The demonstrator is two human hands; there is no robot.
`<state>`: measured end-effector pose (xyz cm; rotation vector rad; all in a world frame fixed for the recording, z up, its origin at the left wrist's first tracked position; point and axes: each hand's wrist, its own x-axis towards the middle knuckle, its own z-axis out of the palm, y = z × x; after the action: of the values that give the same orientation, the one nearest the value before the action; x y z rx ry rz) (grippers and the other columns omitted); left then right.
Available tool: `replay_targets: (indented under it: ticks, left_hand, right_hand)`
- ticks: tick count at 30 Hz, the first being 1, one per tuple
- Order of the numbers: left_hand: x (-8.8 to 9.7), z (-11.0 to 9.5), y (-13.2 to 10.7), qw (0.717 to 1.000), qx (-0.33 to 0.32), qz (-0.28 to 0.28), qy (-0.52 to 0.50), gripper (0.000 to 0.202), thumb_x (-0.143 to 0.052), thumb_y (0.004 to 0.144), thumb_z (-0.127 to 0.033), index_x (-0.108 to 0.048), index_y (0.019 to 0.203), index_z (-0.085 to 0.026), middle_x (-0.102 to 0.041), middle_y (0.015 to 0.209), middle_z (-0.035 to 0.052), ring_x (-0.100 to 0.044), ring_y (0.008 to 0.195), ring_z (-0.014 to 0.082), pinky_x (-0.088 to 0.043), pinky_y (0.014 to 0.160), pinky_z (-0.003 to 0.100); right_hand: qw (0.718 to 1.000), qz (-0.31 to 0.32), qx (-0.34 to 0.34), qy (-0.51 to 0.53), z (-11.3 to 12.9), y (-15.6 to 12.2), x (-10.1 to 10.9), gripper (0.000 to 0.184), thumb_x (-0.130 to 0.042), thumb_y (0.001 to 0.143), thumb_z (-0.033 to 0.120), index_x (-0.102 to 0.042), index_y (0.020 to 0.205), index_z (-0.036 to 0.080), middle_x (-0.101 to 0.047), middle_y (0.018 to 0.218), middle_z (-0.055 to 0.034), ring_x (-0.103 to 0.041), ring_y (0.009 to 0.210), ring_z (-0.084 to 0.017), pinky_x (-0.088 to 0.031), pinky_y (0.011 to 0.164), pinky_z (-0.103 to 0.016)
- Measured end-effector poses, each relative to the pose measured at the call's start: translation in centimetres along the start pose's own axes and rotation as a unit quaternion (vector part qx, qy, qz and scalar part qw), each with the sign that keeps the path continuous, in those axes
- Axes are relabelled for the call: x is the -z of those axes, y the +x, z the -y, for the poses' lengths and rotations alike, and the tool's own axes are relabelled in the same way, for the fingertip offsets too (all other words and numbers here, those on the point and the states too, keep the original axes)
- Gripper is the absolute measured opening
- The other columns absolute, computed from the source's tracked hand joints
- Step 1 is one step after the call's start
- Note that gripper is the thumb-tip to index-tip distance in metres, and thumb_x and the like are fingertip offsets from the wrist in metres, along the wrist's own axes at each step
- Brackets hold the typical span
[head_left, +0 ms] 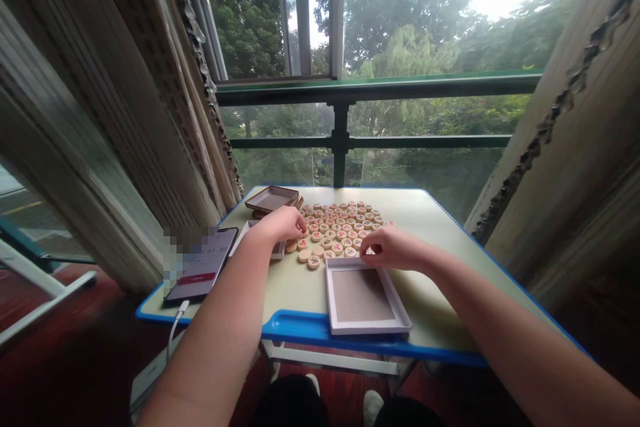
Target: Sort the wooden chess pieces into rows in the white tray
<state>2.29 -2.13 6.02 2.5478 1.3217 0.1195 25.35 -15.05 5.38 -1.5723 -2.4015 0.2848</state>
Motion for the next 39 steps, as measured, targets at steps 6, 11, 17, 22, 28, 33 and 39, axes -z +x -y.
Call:
replay_targets:
  ticks: [6, 11, 17, 22, 28, 33, 39]
  left_hand:
    - [-0.17, -0.25, 0.27, 1.000, 0.002, -0.020, 0.017, 0.020, -0.068, 0.061, -0.030, -0.071, 0.077, -0.019, -0.071, 0.082, 0.0028, -0.062, 0.072, 0.0155, -0.038, 0.056, 0.022]
    - [-0.42, -0.01, 0.53, 0.998, 0.025, -0.039, 0.039, 0.020, -0.067, 0.062, -0.034, -0.070, 0.075, -0.019, -0.070, 0.077, 0.0040, -0.062, 0.070, 0.0168, -0.037, 0.055, 0.023]
    - [-0.54, 0.30, 0.57, 0.999, 0.015, -0.031, 0.029, 0.019, -0.062, 0.066, -0.028, -0.073, 0.079, -0.020, -0.071, 0.079, 0.0041, -0.062, 0.069, 0.0157, -0.038, 0.056, 0.022]
    - [-0.23, 0.41, 0.47, 1.000, -0.006, -0.021, -0.019, 0.023, -0.059, 0.070, -0.029, -0.072, 0.086, -0.019, -0.072, 0.085, 0.0044, -0.063, 0.075, 0.0156, -0.041, 0.060, 0.020]
    - [-0.09, 0.13, 0.28, 0.999, -0.006, -0.024, -0.036, 0.026, -0.055, 0.073, -0.023, -0.071, 0.092, -0.019, -0.071, 0.089, 0.0035, -0.063, 0.077, 0.0153, -0.043, 0.063, 0.020]
    - [-0.09, 0.24, 0.34, 0.999, 0.008, -0.025, -0.041, 0.026, -0.057, 0.069, -0.021, -0.073, 0.089, -0.018, -0.072, 0.087, 0.0044, -0.063, 0.075, 0.0160, -0.044, 0.062, 0.020]
    - [0.09, 0.53, 0.43, 0.999, 0.030, -0.025, -0.017, 0.024, -0.058, 0.063, -0.019, -0.073, 0.082, -0.018, -0.072, 0.086, 0.0042, -0.063, 0.076, 0.0164, -0.043, 0.062, 0.020]
  right_hand:
    - [1.000, 0.003, -0.001, 0.013, -0.02, 0.06, -0.07, 0.015, -0.057, 0.069, 0.017, -0.071, 0.072, 0.016, -0.061, 0.060, 0.0007, -0.046, 0.050, -0.007, -0.035, 0.053, -0.019]
    - [1.000, 0.005, -0.004, 0.013, -0.01, 0.04, -0.05, 0.015, -0.057, 0.069, 0.017, -0.071, 0.072, 0.016, -0.061, 0.060, 0.0007, -0.046, 0.051, -0.007, -0.035, 0.054, -0.019]
    - [1.000, 0.009, -0.011, 0.010, -0.22, 0.09, -0.21, 0.015, -0.056, 0.069, 0.017, -0.071, 0.073, 0.016, -0.062, 0.062, 0.0001, -0.047, 0.051, -0.008, -0.035, 0.053, -0.019]
    - [1.000, 0.004, -0.005, 0.007, -0.04, -0.01, -0.19, 0.015, -0.056, 0.070, 0.016, -0.071, 0.072, 0.016, -0.063, 0.062, 0.0002, -0.047, 0.051, -0.007, -0.036, 0.054, -0.019]
    - [1.000, -0.003, -0.006, -0.002, 0.22, -0.16, 0.02, 0.015, -0.056, 0.069, 0.014, -0.071, 0.071, 0.015, -0.063, 0.061, -0.0002, -0.047, 0.051, -0.008, -0.035, 0.053, -0.019]
    - [1.000, -0.003, 0.000, -0.001, 0.12, -0.16, -0.01, 0.015, -0.055, 0.069, 0.014, -0.071, 0.071, 0.016, -0.064, 0.062, -0.0003, -0.048, 0.052, -0.008, -0.035, 0.054, -0.019]
    - [1.000, -0.007, -0.005, -0.001, 0.18, -0.20, 0.08, 0.015, -0.056, 0.068, 0.015, -0.070, 0.071, 0.016, -0.062, 0.060, -0.0004, -0.047, 0.052, -0.008, -0.035, 0.054, -0.019]
